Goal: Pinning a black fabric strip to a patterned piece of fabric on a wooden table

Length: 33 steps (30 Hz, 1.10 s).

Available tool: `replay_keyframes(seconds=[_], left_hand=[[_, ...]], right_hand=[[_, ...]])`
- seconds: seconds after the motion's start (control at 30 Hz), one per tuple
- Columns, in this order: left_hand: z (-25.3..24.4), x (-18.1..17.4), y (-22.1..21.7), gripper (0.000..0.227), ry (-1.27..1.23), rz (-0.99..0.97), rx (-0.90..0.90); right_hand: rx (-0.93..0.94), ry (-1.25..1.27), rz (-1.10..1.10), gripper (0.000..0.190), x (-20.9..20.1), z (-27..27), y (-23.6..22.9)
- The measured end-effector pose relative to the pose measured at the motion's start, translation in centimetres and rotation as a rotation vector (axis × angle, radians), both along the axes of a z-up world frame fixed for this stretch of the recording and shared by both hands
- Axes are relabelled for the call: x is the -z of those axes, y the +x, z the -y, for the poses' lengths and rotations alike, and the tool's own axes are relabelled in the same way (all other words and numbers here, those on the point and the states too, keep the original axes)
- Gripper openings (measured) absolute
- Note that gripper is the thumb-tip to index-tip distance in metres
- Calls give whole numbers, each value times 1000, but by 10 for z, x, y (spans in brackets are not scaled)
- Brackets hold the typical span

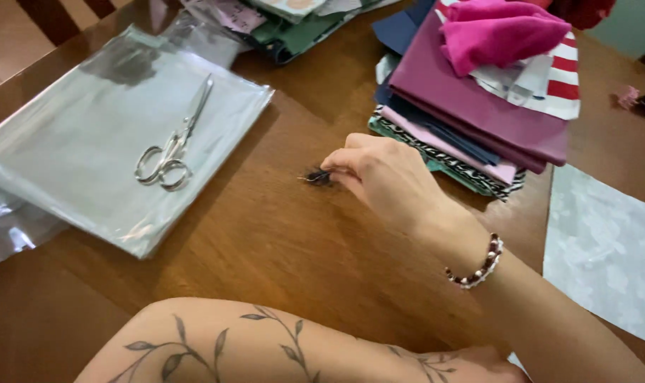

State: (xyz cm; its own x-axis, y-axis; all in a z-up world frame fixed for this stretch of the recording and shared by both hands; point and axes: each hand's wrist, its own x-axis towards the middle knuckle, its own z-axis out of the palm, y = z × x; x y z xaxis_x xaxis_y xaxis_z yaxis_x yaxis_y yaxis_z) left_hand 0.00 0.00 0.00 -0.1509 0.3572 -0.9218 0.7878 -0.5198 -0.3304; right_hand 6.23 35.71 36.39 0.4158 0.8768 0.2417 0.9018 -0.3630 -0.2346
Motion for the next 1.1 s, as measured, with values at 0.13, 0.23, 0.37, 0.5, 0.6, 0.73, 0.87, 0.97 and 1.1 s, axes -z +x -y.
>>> replay_keyframes(seconds=[0.13, 0.23, 0.37, 0.5, 0.6, 0.73, 0.87, 0.97, 1.1], left_hand=[[-195, -214, -31, 92, -662, 545, 242], [-288, -298, -86, 34, -1189, 1342, 508], [-214, -193, -75, 39, -1209, 1960, 748], [-294, -298, -73, 23, -1496, 1428, 749], [-293, -305, -59, 17, -1709, 1457, 775], [-311, -331, -30, 13, -1686, 1426, 1019], [-331, -328, 3, 19, -1477, 1668, 1160], [-349, -345, 15, 12, -1324, 1605, 1094], [-354, -337, 21, 9, -1248, 1474, 979]], right_hand=[[36, -107, 19, 12, -2, -1, 4], [34, -55, 31, 7, -11, 4, 0], [33, 60, -52, 17, -27, 19, -4], [195, 92, -222, 35, -34, 81, -25], [310, 46, -313, 34, -20, 151, -43], [409, 140, -473, 23, -5, 230, -83], [374, 41, -582, 36, 10, 290, -118], [382, -120, -167, 50, 9, 298, -143], [485, -116, -39, 50, 17, 299, -163]])
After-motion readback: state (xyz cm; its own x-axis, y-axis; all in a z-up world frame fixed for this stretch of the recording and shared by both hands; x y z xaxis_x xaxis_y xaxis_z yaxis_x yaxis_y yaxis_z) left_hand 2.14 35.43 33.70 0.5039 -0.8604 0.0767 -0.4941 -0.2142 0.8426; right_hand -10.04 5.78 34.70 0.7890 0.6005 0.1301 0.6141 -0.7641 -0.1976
